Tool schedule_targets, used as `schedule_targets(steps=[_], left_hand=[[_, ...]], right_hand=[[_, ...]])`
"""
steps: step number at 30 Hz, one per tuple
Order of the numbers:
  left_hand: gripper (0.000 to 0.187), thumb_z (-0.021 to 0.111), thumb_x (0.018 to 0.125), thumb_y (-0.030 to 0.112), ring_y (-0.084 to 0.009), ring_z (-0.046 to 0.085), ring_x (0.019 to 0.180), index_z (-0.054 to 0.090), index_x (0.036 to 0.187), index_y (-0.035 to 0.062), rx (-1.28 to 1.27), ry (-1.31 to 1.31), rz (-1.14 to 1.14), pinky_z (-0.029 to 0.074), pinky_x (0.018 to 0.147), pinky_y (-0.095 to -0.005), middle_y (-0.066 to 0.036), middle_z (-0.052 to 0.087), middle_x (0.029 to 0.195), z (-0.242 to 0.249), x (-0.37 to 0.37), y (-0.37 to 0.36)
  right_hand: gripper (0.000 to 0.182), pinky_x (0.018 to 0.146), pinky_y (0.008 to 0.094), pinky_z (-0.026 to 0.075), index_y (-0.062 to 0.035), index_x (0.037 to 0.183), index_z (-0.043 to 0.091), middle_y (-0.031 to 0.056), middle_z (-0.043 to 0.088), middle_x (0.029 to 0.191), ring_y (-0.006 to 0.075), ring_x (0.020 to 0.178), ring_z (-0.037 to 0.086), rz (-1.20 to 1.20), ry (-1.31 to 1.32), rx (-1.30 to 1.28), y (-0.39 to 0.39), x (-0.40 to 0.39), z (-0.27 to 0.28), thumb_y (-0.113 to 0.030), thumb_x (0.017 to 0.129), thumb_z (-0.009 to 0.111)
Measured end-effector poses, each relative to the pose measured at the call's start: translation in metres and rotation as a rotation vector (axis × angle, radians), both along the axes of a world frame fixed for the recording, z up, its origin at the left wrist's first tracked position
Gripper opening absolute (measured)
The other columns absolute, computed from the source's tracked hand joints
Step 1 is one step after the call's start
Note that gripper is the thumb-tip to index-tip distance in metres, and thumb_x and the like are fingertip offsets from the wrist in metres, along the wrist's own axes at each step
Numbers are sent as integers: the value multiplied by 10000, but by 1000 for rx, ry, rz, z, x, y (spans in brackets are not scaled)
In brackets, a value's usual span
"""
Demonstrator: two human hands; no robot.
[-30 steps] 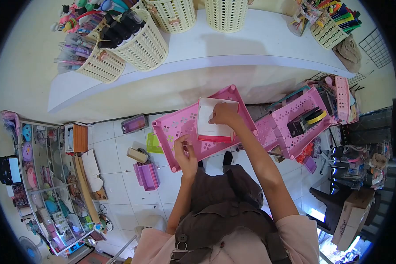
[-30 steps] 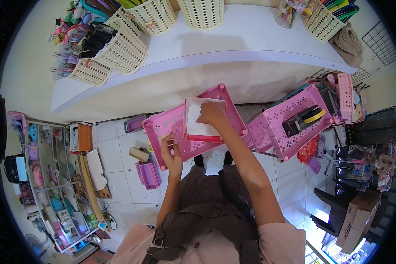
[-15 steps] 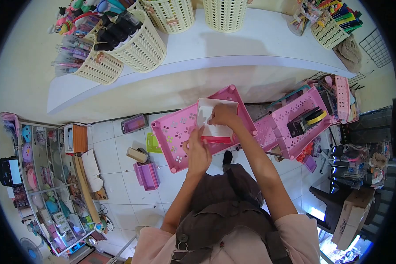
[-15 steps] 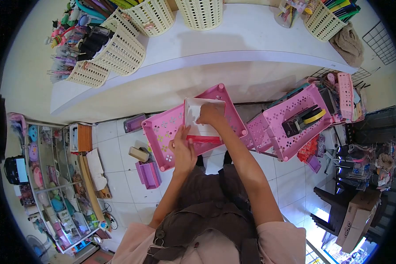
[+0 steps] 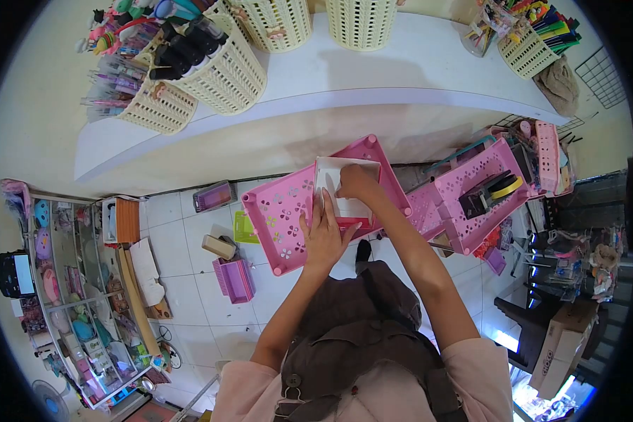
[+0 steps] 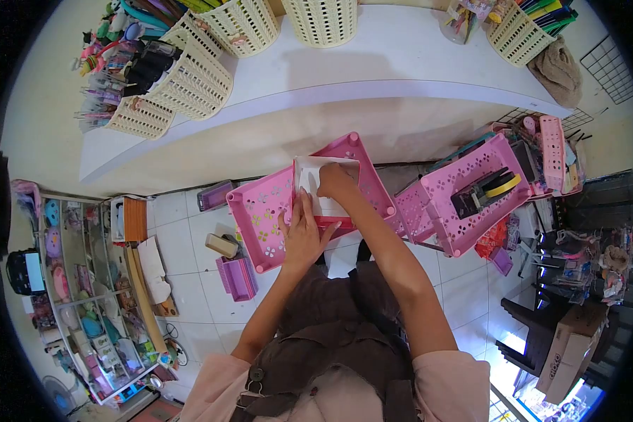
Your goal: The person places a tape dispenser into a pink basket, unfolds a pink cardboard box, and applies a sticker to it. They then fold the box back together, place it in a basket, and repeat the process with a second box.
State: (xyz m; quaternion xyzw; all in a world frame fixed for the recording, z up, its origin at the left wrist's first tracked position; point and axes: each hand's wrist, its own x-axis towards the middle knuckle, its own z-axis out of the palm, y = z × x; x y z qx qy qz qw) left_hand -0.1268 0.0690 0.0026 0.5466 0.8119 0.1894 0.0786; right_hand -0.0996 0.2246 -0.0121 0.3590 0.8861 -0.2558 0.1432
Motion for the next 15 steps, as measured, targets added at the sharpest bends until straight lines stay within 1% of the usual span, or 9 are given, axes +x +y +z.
schedule_targets(steps=[4,6,7,8,9,11,12,14,15], left_hand=[[842,506,722,492,-248,280,1184,141,1273,-30,28,28,5,178,902,-474,-169,402,1200,-2,0,1],[783,479,724,521,-242,333,1154,243,1256,-2,44,85,-18,143,907,-515,-152,475,1130,-7,-1,1],[783,479,724,521,-242,333,1154,243,1256,-2,44,86,-20,143,907,-515,-152,475,1130,-9,-2,1],[726,474,723,528,-234,338,1153,334,1207,5,65,150,-37,139,911,-516,-137,498,1105,-12,-2,1],[681,469,722,534,-227,343,1151,426,1157,11,85,214,-56,134,915,-517,-123,521,1080,-14,-3,1],[657,468,720,537,-219,343,1152,467,1116,12,88,240,-56,129,921,-515,-112,517,1091,-17,-2,3],[637,466,719,540,-211,344,1153,509,1074,13,91,264,-50,125,926,-514,-101,513,1101,-17,-2,3],[643,467,718,540,-211,342,1154,501,1083,13,81,269,-58,116,932,-512,-103,513,1100,-17,-2,3],[649,467,717,541,-211,340,1155,493,1092,12,70,273,-61,108,938,-510,-105,513,1100,-16,-2,4]], right_hand=[[402,698,341,462,42,674,596,204,581,752,295,748,577,17,42,22,2,2,-6,-310,504,691],[423,699,342,462,52,673,591,210,579,748,297,748,578,17,70,19,2,2,-4,-318,500,700],[445,702,349,471,42,773,586,195,577,823,292,792,575,23,-2,14,2,0,-3,-294,511,714],[486,705,356,480,31,874,582,180,574,898,287,836,573,29,-74,7,2,-1,-1,-270,521,729],[486,705,356,480,31,874,582,180,574,898,287,836,573,24,-72,6,2,-1,0,-270,521,729],[513,715,367,478,26,918,568,179,554,961,285,890,553,-11,-117,-32,2,-1,1,-279,540,732],[513,715,367,478,26,918,568,179,554,961,285,890,553,-17,-115,-33,1,-1,1,-279,540,732],[429,677,341,474,42,724,597,197,587,768,279,738,589,-28,-50,78,-1,0,2,-314,511,705],[429,677,341,474,42,724,597,197,587,768,279,738,589,-32,-48,80,-3,-1,5,-314,511,705]])
